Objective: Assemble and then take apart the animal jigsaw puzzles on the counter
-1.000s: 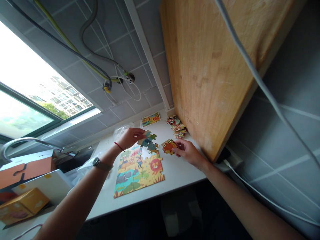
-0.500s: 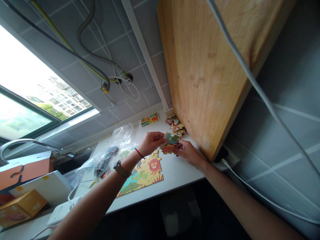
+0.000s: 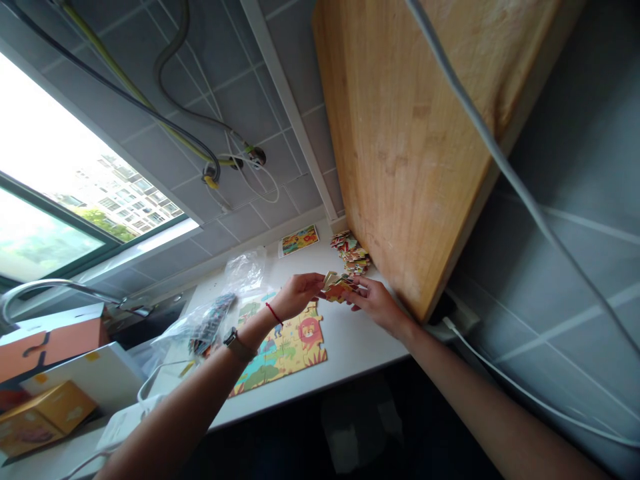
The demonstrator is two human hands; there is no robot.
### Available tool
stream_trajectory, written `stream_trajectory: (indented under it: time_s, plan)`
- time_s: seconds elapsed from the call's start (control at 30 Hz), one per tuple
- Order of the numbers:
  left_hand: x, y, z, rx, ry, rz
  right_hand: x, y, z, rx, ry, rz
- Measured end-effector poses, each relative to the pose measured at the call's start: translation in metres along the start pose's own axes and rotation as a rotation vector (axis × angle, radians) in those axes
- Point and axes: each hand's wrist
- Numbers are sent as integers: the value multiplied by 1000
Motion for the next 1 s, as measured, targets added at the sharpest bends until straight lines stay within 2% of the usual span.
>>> stream_trajectory:
  time_s: [0.1,0.2,0.3,0.4,0.47,0.63,0.8,1.0]
  plan:
    - [-3,7,-1,-52,-38,-75,0,0,1,-20,-41,36]
    - [5,10,4,-106,-121,-146,0,0,3,-56,-102,92]
    - [21,10,3,-154,-455,-152,-1,0,4,-70,-100,56]
    - [34,11,-9,-52,-886,-126,-1,1,2,-46,-65,0]
    - [37,11,-21,23,-1038,-135,-1,1,1,-37,-60,2]
    - [34,8,-38,-3,-1022,-138,-1,2,-1,-25,-56,11]
    - [34,-8,-36,35,-1022,-170,-1,0,3,-9,-59,19]
    - [34,-22,-31,135,-1056,-143,-1,1,3,-17,-57,21]
Point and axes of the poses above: each hand's wrist, its own y-axis away from the middle knuckle, its own x-axis out of the back of the hand, z = x × y, and after that the axes turned 2 degrees about z, right-handed
